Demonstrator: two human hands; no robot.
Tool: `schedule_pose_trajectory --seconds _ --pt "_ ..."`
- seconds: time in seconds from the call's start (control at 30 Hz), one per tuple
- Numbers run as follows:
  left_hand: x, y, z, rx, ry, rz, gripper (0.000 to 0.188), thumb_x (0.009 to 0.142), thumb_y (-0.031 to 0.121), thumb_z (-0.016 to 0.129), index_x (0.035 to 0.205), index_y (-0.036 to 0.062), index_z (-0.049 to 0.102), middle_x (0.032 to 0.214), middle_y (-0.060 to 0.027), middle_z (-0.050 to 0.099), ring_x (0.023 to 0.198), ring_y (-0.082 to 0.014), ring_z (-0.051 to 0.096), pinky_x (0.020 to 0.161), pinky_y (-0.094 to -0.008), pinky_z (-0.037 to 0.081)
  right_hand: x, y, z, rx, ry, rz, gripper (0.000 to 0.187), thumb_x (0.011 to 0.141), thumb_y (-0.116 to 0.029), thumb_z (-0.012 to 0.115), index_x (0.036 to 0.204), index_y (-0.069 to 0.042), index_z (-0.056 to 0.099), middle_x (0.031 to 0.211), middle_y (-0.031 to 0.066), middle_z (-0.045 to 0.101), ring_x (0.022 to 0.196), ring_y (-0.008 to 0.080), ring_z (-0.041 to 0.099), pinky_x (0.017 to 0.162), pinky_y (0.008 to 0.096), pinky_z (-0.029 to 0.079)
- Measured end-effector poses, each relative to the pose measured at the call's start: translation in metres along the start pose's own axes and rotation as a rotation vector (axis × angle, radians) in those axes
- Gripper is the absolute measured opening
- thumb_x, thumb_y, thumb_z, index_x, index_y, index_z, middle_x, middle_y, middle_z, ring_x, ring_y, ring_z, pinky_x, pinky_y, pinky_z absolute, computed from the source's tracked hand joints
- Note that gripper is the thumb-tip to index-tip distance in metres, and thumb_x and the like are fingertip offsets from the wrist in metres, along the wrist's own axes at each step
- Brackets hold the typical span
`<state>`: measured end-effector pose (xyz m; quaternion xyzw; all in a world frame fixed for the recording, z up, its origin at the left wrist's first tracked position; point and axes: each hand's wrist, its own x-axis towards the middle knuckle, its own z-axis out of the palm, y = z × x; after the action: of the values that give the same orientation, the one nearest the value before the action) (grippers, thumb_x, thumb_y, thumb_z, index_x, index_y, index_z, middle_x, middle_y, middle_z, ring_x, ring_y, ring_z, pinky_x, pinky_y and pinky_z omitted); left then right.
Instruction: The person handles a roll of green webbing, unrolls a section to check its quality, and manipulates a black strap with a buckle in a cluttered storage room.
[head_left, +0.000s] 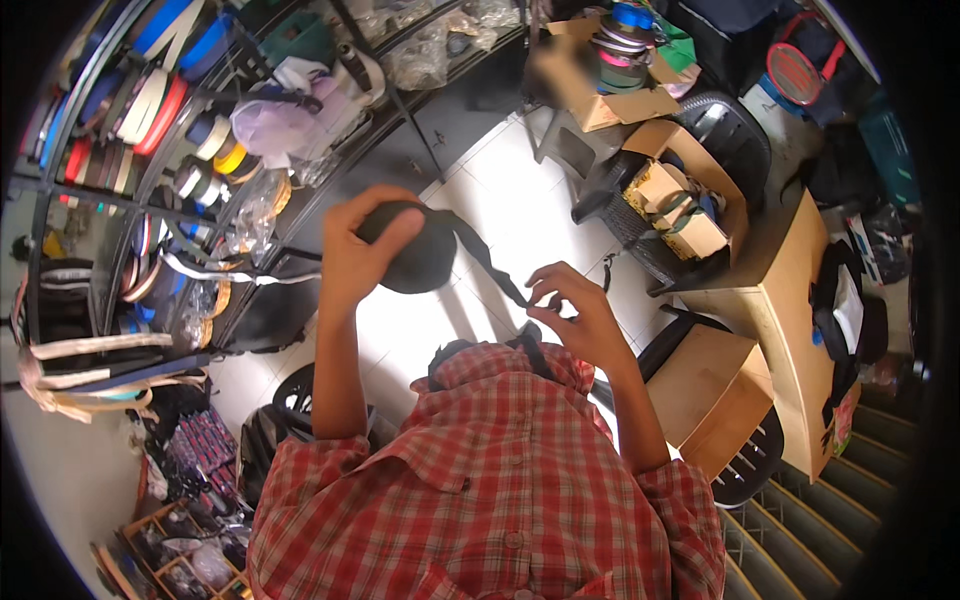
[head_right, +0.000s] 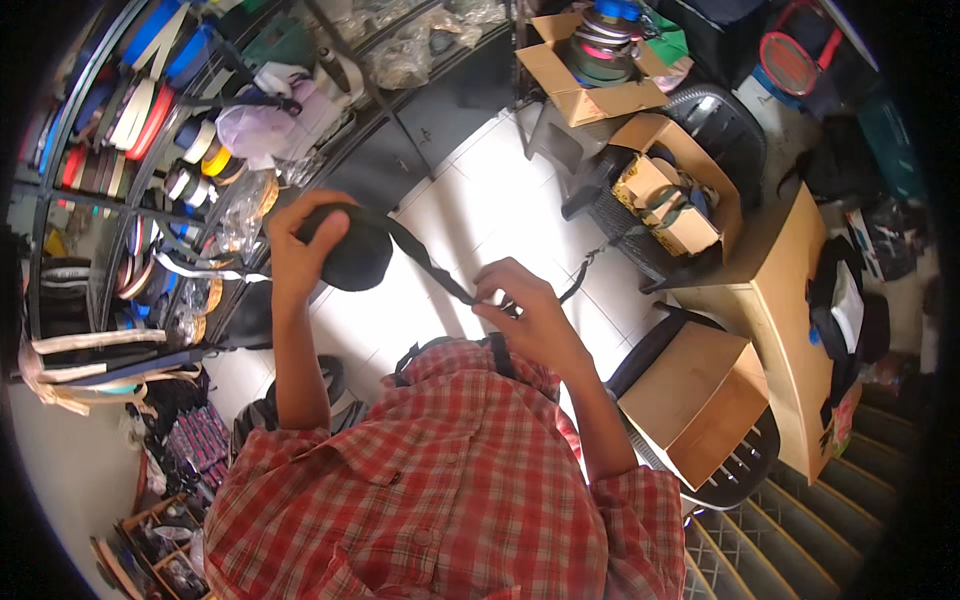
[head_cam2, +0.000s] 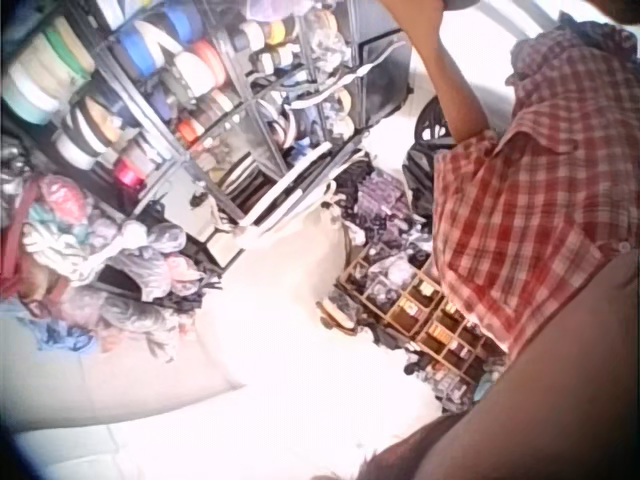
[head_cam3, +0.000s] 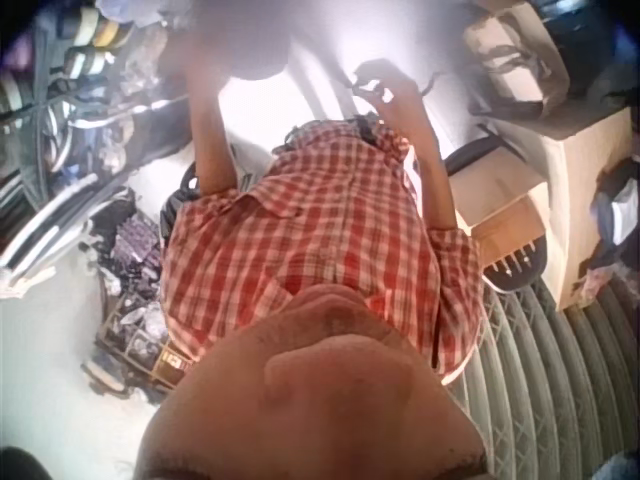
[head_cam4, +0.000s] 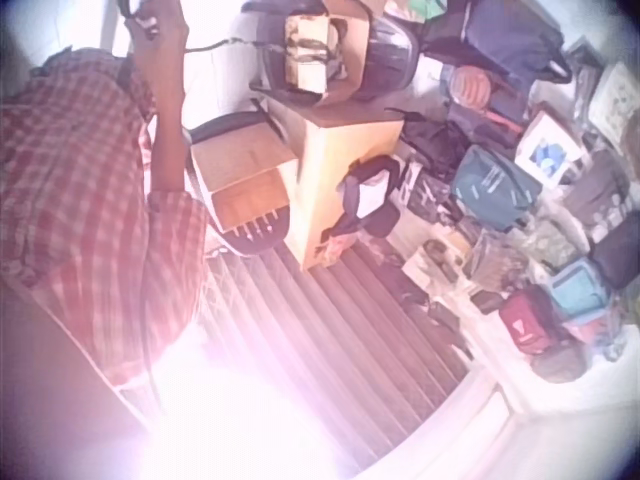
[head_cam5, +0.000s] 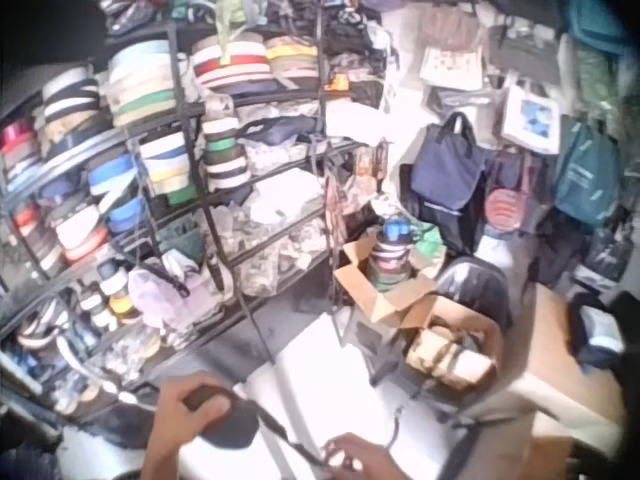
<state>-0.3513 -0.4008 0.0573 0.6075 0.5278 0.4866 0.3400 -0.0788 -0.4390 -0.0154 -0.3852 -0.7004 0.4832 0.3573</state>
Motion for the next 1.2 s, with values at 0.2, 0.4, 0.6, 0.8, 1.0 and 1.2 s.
schedule_pose_trajectory --seconds 0.2,0.4,0.6,0.8,1.0,1.2 --pt "0.034 0.023 0.031 0.085 -0.278 0.259 0.018 0.078 0.014 0.074 0.085 -0.0015 0.067 0.076 -0.0096 0.067 0.067 -0.0153 0.064 0.065 -0.0266 0.049 0.019 0.000 -0.004 0.332 0.070 -0.139 0.021 0.084 -0.003 0.068 0.102 -0.002 0.057 0.100 0.0109 0.065 0.087 0.0195 0.066 0.070 0.0280 0.050" --pt "0.057 0.017 0.016 0.161 -0.496 0.293 0.019 0.078 0.011 0.072 0.088 -0.0033 0.066 0.076 -0.0121 0.066 0.068 -0.0168 0.063 0.064 -0.0280 0.048 0.067 -0.046 -0.007 0.468 0.086 0.031 0.029 0.101 -0.028 0.048 0.111 -0.002 0.057 0.091 0.0048 0.062 0.079 0.0133 0.064 0.069 0.0252 0.047" --pt "0.075 0.009 -0.019 0.105 -0.614 0.311 0.019 0.079 0.014 0.073 0.086 -0.0030 0.066 0.073 -0.0107 0.066 0.066 -0.0141 0.063 0.063 -0.0270 0.048 0.098 -0.045 0.008 0.512 -0.066 -0.090 0.018 0.094 -0.019 0.060 0.092 -0.001 0.060 0.095 0.0041 0.059 0.084 0.0107 0.056 0.071 0.0262 0.046" --pt "0.097 -0.020 -0.076 -0.129 -0.427 0.110 0.018 0.084 0.013 0.068 0.088 -0.0048 0.066 0.078 -0.0051 0.067 0.073 -0.0084 0.059 0.067 -0.0235 0.047 0.115 -0.058 0.061 -0.148 0.087 -0.287 0.020 0.084 -0.007 0.068 0.073 0.002 0.053 0.071 0.0099 0.048 0.058 0.0200 0.048 0.052 0.0340 0.038" --pt "0.093 -0.054 -0.060 -0.329 -0.038 -0.114 0.027 0.091 0.023 0.064 0.091 -0.0046 0.067 0.082 -0.0050 0.065 0.077 -0.0095 0.056 0.072 -0.0241 0.044 0.136 -0.058 0.134 -0.620 0.547 -0.298 0.023 0.074 -0.006 0.074 0.064 0.000 0.054 0.129 0.0167 0.053 0.053 0.0151 0.058 0.044 0.0296 0.049" --pt "0.076 -0.067 -0.032 -0.469 0.198 -0.160 0.031 0.095 0.028 0.058 0.091 -0.0025 0.062 0.085 -0.0052 0.062 0.081 -0.0127 0.054 0.076 -0.0264 0.043 0.152 -0.041 0.156 -0.492 0.657 -0.252 0.038 0.070 -0.013 0.081 0.064 0.002 0.047 0.140 0.0215 0.045 0.062 0.0218 0.065 0.050 0.0319 0.053"
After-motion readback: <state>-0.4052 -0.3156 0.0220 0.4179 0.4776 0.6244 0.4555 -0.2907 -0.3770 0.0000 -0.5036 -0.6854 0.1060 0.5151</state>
